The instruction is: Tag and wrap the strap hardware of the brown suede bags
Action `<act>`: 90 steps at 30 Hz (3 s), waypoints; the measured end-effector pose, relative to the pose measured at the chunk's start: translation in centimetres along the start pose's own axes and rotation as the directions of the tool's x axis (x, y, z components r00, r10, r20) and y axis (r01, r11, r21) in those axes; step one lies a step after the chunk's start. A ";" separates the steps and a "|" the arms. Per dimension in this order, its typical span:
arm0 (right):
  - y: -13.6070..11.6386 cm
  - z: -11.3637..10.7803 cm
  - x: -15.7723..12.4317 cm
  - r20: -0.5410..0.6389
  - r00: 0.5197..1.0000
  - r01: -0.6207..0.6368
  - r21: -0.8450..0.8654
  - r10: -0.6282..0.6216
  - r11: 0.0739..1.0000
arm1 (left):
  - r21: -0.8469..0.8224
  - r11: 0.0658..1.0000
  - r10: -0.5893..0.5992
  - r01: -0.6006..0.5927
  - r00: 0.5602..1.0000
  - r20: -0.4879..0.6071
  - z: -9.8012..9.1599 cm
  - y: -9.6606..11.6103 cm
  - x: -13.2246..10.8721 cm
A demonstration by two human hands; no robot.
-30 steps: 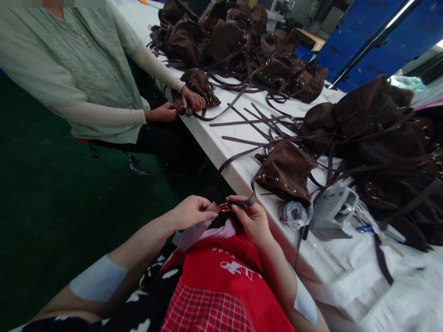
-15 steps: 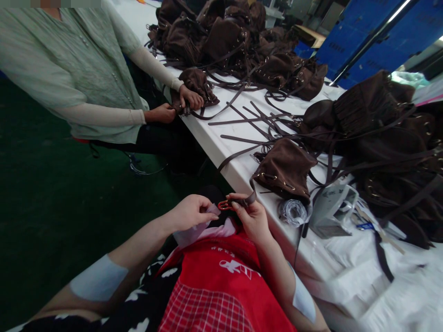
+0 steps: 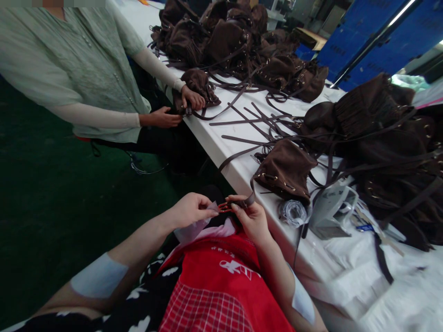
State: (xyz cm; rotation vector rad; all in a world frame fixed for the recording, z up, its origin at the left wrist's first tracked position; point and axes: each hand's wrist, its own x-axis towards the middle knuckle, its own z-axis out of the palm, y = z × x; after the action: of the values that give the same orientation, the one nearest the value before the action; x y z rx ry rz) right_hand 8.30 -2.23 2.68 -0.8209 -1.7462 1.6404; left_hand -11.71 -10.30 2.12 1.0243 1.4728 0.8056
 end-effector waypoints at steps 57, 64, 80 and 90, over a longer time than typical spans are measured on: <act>1.6 0.7 0.7 0.063 0.998 0.001 0.202 -0.014 0.979 | -0.454 0.880 -0.039 0.142 0.973 0.229 2.0 0.0 1.0; 1.6 0.5 0.8 0.009 1.000 -0.025 0.131 0.024 0.991 | -0.423 0.897 0.031 0.130 0.936 0.351 2.3 0.0 1.0; 1.8 0.7 0.8 0.066 0.997 -0.050 0.175 0.039 0.983 | -0.521 0.842 -0.004 0.140 0.967 0.253 2.8 -1.0 1.4; 1.9 0.9 0.9 -0.023 0.996 -0.081 0.092 0.083 0.992 | -0.539 0.837 0.046 0.101 0.967 0.252 2.6 -1.1 1.3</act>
State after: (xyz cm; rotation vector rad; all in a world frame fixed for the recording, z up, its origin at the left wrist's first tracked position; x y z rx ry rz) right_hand 7.12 -2.04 0.77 -0.8779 -1.6258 1.7409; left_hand -9.31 -9.70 0.24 0.6336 0.9439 0.9626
